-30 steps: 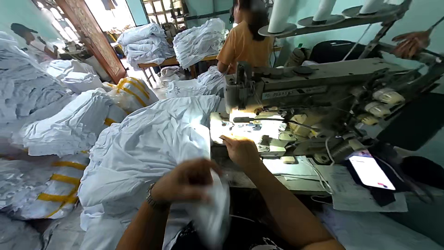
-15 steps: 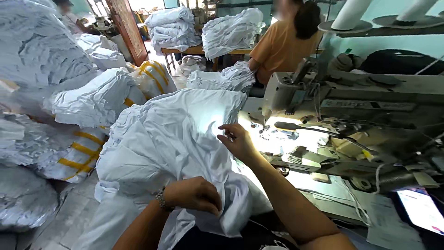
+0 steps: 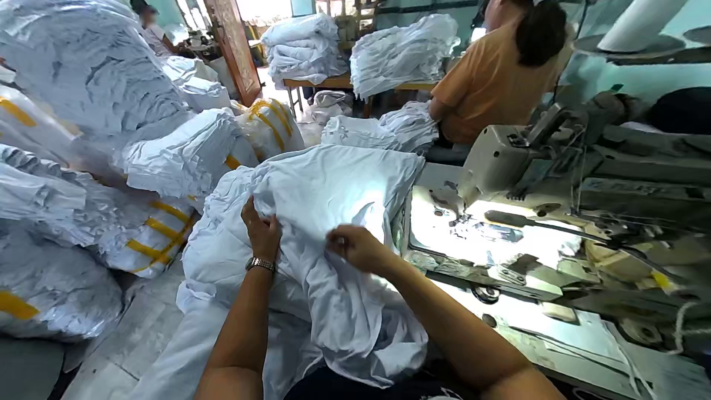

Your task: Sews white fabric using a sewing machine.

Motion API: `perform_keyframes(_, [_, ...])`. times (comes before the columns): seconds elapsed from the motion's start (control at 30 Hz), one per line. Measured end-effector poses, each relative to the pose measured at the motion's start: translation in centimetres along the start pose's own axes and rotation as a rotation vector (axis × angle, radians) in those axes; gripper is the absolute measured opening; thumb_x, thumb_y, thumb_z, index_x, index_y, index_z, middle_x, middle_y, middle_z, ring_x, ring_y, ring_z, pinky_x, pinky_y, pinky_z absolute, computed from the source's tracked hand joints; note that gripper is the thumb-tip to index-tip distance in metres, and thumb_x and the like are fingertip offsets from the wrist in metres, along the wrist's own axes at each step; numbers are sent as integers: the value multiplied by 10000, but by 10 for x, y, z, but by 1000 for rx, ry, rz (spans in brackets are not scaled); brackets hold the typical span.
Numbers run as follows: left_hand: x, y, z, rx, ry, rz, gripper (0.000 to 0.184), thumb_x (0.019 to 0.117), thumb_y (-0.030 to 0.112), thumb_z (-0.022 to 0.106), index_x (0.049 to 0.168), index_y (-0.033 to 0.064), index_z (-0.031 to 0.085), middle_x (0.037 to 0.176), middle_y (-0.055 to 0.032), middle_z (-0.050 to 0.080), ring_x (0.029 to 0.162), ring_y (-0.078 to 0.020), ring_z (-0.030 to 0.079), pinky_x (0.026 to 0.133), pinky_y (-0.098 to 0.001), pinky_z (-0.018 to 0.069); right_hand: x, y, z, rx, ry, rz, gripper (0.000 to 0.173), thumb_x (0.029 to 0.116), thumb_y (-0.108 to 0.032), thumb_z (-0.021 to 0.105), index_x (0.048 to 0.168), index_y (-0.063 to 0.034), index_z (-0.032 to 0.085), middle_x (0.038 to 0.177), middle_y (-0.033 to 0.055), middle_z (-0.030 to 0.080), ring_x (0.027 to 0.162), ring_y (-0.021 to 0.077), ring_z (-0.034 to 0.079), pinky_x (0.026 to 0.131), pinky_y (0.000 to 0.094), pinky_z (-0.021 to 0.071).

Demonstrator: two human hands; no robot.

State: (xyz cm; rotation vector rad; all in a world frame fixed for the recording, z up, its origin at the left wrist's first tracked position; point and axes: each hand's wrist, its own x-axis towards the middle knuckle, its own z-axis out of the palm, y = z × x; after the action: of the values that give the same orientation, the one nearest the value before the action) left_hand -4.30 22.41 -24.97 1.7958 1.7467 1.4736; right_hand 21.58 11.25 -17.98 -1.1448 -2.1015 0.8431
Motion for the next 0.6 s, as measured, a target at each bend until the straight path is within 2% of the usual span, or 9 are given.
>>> perform_keyframes(0.03, [0,1,-2,-105,18,3,654,1003,90,518,1609,49,273,1636,-217,295,1405,-308,463,1157,-462,401,-26,-18,-3,0,-127,-111,224,1007,-160,606,1135,-19,724,1033,131,721,952,204,694,900,396,566])
perform_keyframes(0.1, [-1,10,-4,-268,43,7,479,1091,159,393,1547,15,403,1662,-208,259,1534,-318,278,1245,-459,251,-75,-47,-15,-15,-292,-305,181,1012,-116,606,1095,-14,729,976,129,726,922,221,707,861,401,574])
perform_keyframes(0.17, [-11,14,-5,-138,-22,107,331,986,83,553,1275,-59,631,1597,-295,316,1454,-430,372,1172,-556,357,-113,-59,-37,-56,-199,-406,164,1030,-122,574,1071,-42,710,931,85,705,882,163,686,816,319,572])
perform_keyframes(0.23, [-14,17,-15,-11,-205,217,233,848,61,728,1040,-64,694,1475,-319,462,1324,-457,513,1076,-587,463,-142,-66,-69,-89,84,-388,165,1036,-172,562,1082,-81,691,951,24,686,884,53,655,810,216,561])
perform_keyframes(0.3, [-8,31,-45,18,-437,301,244,808,55,792,999,-65,700,1374,-271,582,1275,-410,575,1047,-583,489,-166,-75,-100,-87,335,-324,172,1030,-277,624,1116,-136,669,950,-57,662,822,-64,602,730,107,520])
perform_keyframes(0.37, [2,50,-95,61,-496,403,221,802,-2,780,996,-76,702,1286,-236,653,1207,-388,630,1003,-594,512,-188,-85,-119,-214,466,-276,260,968,-395,707,1124,-192,659,919,-99,632,750,-97,546,639,67,460])
perform_keyframes(0.4, [7,58,-127,83,-452,454,220,807,-28,763,1010,-76,695,1254,-229,666,1174,-385,645,989,-601,515,-197,-88,-124,-379,501,-246,294,966,-416,690,1113,-161,668,901,-53,620,725,-48,535,610,102,451])
perform_keyframes(0.5, [9,87,-236,110,-184,552,262,871,76,697,1100,-48,663,1289,-201,647,1190,-326,636,1035,-552,499,-204,-84,-133,-817,600,-166,269,950,-229,551,1062,-63,731,907,162,673,724,286,659,586,443,545])
perform_keyframes(0.6, [-18,108,-328,42,75,540,332,1003,232,585,1166,-57,590,1273,-113,620,1182,-125,597,1043,-314,482,-195,-69,-138,-801,723,-99,313,972,-177,512,1086,-18,757,932,237,639,760,367,627,639,532,511])
